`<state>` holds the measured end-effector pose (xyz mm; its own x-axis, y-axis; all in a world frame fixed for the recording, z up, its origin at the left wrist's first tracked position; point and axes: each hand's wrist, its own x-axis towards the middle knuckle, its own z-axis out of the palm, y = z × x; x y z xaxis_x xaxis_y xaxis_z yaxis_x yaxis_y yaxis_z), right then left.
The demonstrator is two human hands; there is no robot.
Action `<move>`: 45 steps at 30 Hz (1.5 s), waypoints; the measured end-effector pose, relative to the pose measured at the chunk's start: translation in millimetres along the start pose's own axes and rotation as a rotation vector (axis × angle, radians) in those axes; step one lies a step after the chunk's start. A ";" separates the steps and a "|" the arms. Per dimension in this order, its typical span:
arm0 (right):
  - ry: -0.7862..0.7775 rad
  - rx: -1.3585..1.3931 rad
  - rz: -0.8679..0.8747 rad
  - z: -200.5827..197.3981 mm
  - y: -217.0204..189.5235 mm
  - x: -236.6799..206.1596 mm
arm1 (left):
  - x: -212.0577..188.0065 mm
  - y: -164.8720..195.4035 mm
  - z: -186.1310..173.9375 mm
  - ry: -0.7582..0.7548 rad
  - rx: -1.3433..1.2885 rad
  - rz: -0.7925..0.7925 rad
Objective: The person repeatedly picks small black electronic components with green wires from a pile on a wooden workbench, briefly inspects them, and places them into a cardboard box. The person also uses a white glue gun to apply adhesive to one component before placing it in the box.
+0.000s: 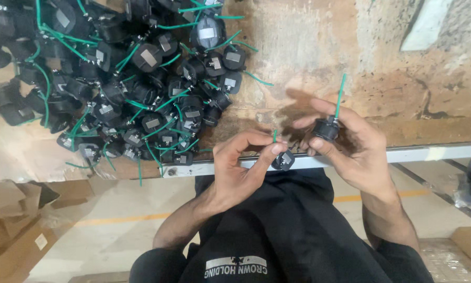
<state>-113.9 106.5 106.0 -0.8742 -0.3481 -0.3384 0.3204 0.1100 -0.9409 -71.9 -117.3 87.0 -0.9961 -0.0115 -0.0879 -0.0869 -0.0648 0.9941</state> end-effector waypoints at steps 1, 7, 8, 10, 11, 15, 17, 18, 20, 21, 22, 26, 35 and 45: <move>-0.018 0.023 -0.029 -0.1 2.8 0.9 | 0.4 -0.3 0.3 0.005 0.006 0.009; -0.056 0.215 -0.025 -1.8 18.6 0.0 | 1.3 -2.1 3.6 0.031 0.000 -0.017; -0.066 0.242 -0.036 -0.7 20.1 0.8 | 2.4 -2.2 4.0 0.037 -0.001 -0.005; -0.131 0.042 -0.199 1.3 19.9 3.3 | 2.2 -0.6 6.0 0.052 -0.036 -0.098; -0.160 -0.061 -0.284 2.4 18.3 4.8 | 2.8 -0.3 7.1 0.060 -0.056 -0.141; -0.182 -0.324 -0.307 15.1 11.5 8.4 | -8.6 1.1 -1.8 0.035 0.060 -0.061; -0.171 -0.311 -0.310 19.0 10.3 9.3 | -28.1 3.1 -22.1 -0.027 0.249 0.071; -0.172 -0.250 -0.311 19.5 10.6 9.3 | -41.4 4.1 -32.3 0.011 0.441 0.190; -0.169 -0.120 -0.313 19.0 13.6 9.5 | -64.0 1.2 -55.6 0.088 0.732 0.394; -0.152 -0.125 -0.306 17.9 16.0 10.1 | -73.0 -1.7 -65.5 0.125 0.831 0.475; -0.133 -0.128 -0.294 16.4 18.4 10.6 | -81.5 -3.2 -72.4 0.220 0.997 0.405; -0.075 -0.188 -0.227 17.7 24.7 7.3 | -87.2 -3.3 -82.3 0.419 1.220 0.017; 0.028 -0.283 -0.299 12.5 28.3 -3.4 | -27.6 -9.8 -72.0 0.420 1.111 -0.115; 0.042 0.082 -0.201 5.9 49.2 -13.5 | 6.1 -13.2 -42.5 0.352 1.018 0.126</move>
<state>-84.2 111.1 64.3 -0.9376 -0.3157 -0.1460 0.1651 -0.0346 -0.9857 -76.2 -158.9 70.6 -0.9521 -0.2565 0.1667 -0.1195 0.8135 0.5692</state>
